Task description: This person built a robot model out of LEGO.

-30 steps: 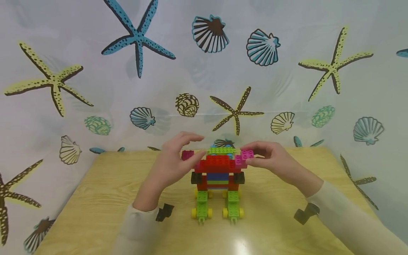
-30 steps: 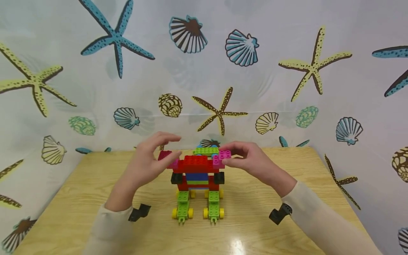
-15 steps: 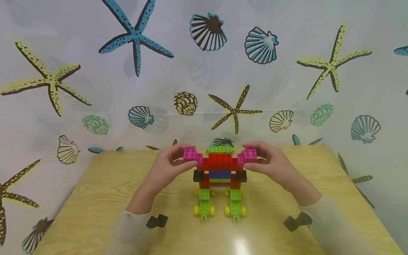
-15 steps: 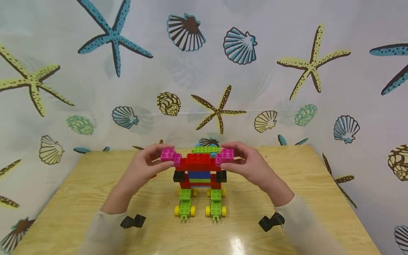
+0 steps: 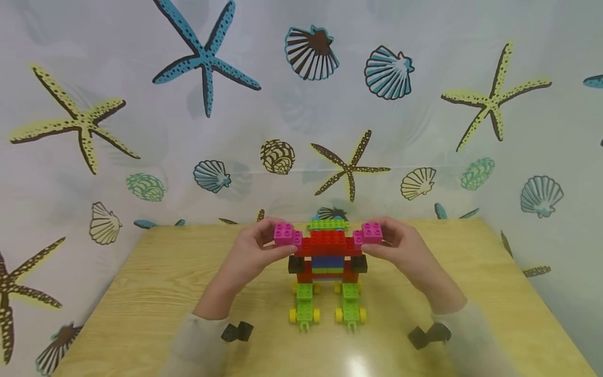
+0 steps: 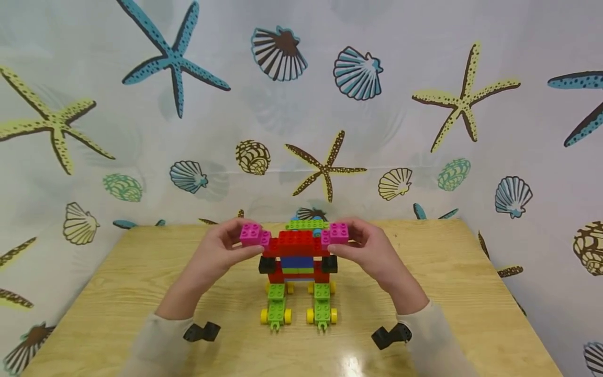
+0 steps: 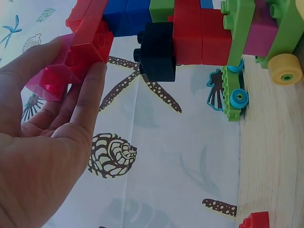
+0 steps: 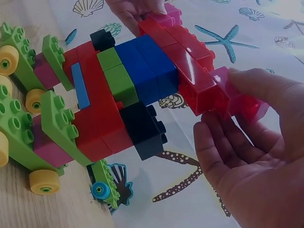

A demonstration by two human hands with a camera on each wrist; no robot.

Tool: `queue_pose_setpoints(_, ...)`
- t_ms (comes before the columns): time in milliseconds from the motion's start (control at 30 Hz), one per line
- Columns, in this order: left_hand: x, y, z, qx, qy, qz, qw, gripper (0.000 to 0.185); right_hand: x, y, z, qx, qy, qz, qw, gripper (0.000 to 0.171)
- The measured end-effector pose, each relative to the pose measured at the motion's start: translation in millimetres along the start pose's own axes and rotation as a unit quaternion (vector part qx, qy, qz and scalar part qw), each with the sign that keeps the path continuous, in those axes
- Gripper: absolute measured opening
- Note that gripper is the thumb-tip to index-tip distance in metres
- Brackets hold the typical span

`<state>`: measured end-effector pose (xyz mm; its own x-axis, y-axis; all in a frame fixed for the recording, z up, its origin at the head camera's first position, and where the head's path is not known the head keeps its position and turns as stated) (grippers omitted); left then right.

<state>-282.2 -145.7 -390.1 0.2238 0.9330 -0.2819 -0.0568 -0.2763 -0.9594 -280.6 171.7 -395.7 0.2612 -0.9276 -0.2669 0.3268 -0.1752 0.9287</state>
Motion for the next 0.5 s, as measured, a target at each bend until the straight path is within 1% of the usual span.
queue_pose_setpoints(200, 3.3, 4.3, 1.4, -0.014, 0.010, 0.019, 0.9997, 0.046, 0.9, -3.4, -0.4, -0.001, -0.005, 0.012, 1.000, 0.050)
queue_pose_setpoints(367, 4.0, 7.0, 0.8, -0.033, 0.007, 0.035, 0.9988, 0.048, 2.2, -4.9, -1.3, 0.008, -0.009, 0.010, 1.000, 0.052)
queue_pose_setpoints(500, 4.0, 7.1, 1.1, -0.036, 0.008, 0.040, 0.9985, 0.048, 3.1, -5.2, -1.8, 0.010, -0.010, 0.006, 1.000, 0.052)
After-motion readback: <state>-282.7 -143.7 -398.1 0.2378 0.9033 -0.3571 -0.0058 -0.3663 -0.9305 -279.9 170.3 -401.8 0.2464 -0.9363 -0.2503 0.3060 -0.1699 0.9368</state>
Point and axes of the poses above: each hand's wrist, its own z-axis towards the middle knuckle, its own x-axis out of the palm, y = z × x, the point moved 6 cm from there along z, towards the middle knuckle, and after that the axes turned 9 degrees about -x, right-handed, at the moved point
